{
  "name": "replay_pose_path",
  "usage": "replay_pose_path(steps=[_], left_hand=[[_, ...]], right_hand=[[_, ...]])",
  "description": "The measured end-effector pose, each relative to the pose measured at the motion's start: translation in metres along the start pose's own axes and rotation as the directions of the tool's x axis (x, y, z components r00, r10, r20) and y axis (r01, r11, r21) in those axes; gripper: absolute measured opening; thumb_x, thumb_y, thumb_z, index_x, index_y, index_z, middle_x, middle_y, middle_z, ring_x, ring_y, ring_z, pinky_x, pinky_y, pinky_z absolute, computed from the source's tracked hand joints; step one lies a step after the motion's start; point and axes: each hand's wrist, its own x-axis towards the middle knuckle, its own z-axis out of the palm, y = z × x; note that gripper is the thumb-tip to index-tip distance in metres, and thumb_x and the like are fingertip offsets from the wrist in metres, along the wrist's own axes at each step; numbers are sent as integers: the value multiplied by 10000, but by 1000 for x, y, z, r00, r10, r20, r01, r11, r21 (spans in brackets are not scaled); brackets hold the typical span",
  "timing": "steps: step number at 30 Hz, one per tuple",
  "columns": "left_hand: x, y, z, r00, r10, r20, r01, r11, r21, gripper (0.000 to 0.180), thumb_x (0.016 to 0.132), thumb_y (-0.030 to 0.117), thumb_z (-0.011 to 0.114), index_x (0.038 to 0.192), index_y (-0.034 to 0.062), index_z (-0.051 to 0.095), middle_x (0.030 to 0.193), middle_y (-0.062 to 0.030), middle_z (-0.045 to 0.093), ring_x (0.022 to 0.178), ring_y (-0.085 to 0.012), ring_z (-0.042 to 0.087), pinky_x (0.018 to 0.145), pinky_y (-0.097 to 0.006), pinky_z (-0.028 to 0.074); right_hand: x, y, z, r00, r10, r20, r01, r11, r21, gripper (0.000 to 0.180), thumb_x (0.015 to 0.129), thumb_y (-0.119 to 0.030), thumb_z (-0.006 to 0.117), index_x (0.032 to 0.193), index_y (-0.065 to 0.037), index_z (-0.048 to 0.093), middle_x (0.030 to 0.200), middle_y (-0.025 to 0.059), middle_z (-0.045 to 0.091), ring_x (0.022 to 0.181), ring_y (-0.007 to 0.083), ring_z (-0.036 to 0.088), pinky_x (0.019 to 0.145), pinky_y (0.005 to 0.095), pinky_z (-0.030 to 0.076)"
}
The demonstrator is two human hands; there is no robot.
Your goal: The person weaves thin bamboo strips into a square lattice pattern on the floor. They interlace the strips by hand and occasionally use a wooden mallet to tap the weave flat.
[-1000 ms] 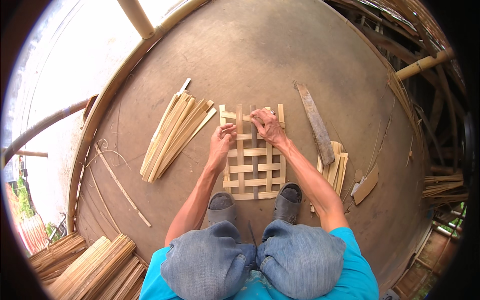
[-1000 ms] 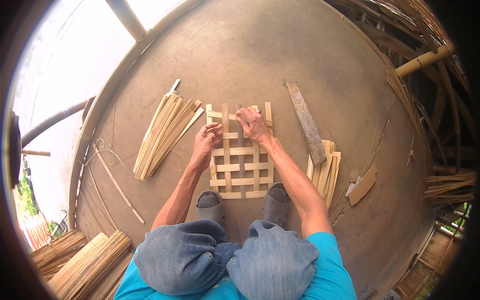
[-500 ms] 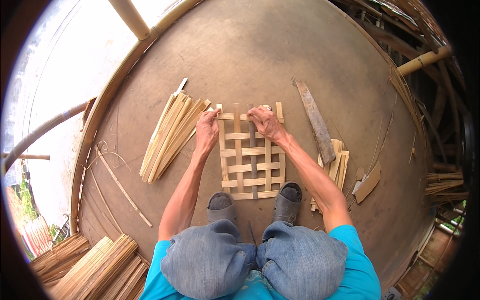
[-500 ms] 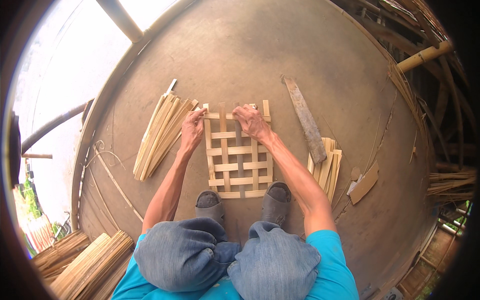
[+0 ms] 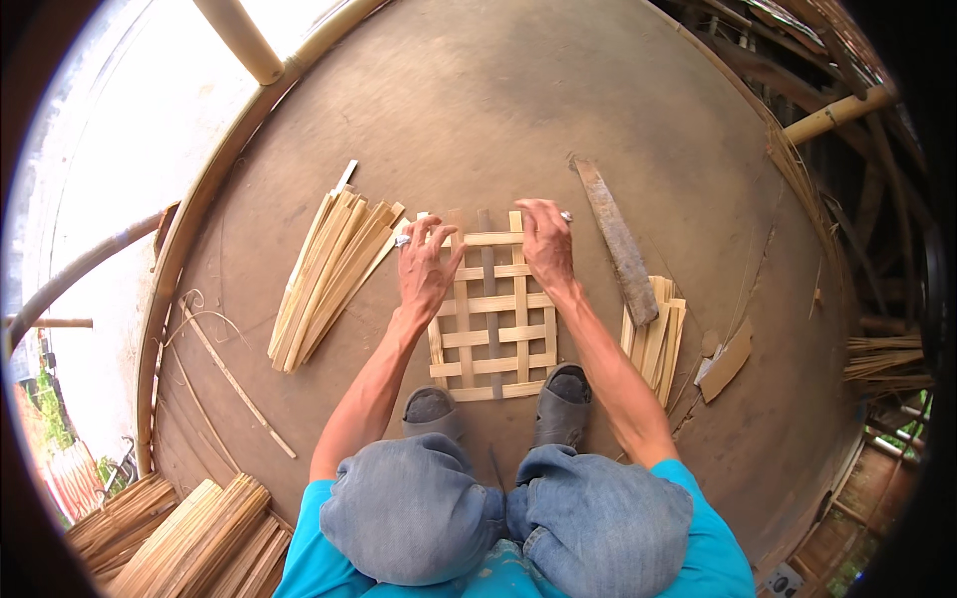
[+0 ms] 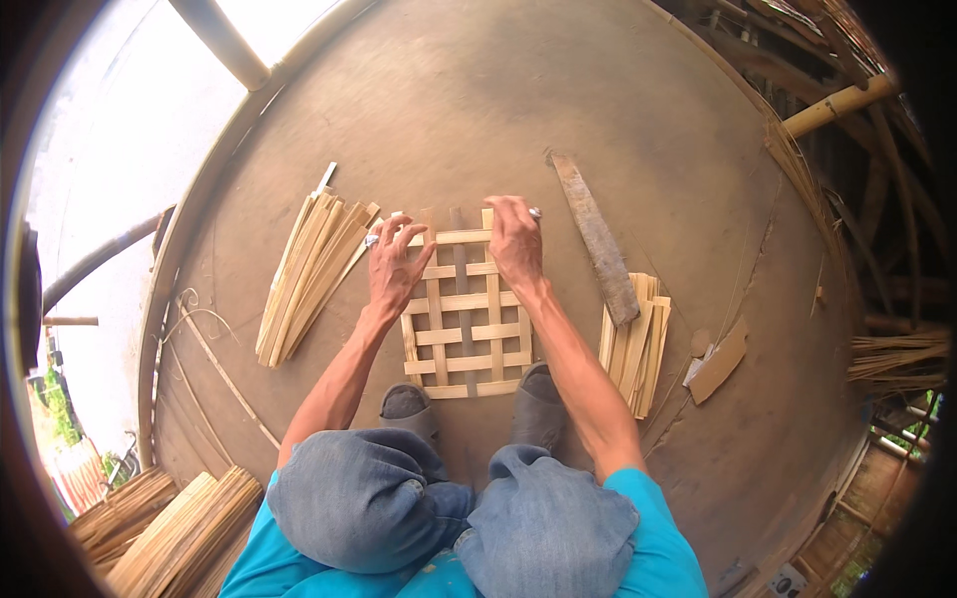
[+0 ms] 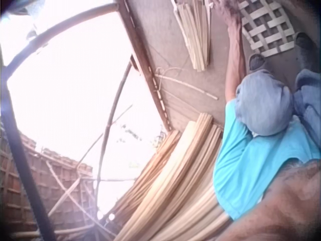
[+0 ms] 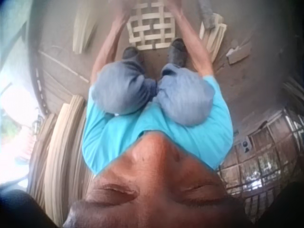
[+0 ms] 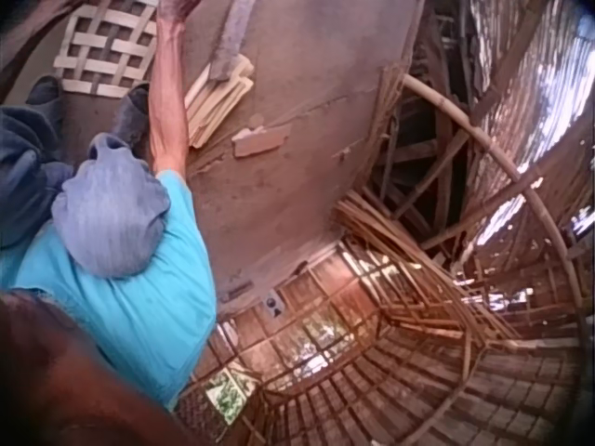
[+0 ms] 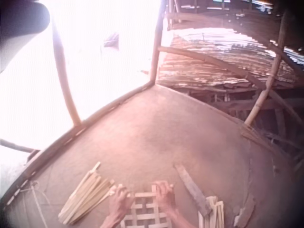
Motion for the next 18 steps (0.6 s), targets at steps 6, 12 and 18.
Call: replay_pose_path(steps=[6,12,18], left_hand=[[43,20,33,922,325,209,-309,945,-107,418,863,284,847,1217,104,717,1286,-80,671,1301,-324,556,1088,-466,467],[64,15,52,866,378,327,-375,924,-75,329,868,269,810,1110,85,684,1148,-86,687,1195,-331,582,1033,-472,469],[57,27,63,947,274,166,-268,962,-59,323,930,214,744,1224,95,680,1163,-116,673,1158,-337,610,950,-453,519]], right_hand=[[-62,0,-21,929,323,180,-316,947,-66,169,958,-112,691,1098,-18,677,1024,153,637,974,350,665,869,474,534],[-70,-2,-4,971,195,137,-156,954,-255,357,940,-205,765,1216,5,679,1055,153,631,1014,343,656,888,464,530],[-59,-4,4,967,196,166,-132,933,-334,445,933,-263,792,1262,4,655,1077,142,630,1053,336,647,945,467,505]])
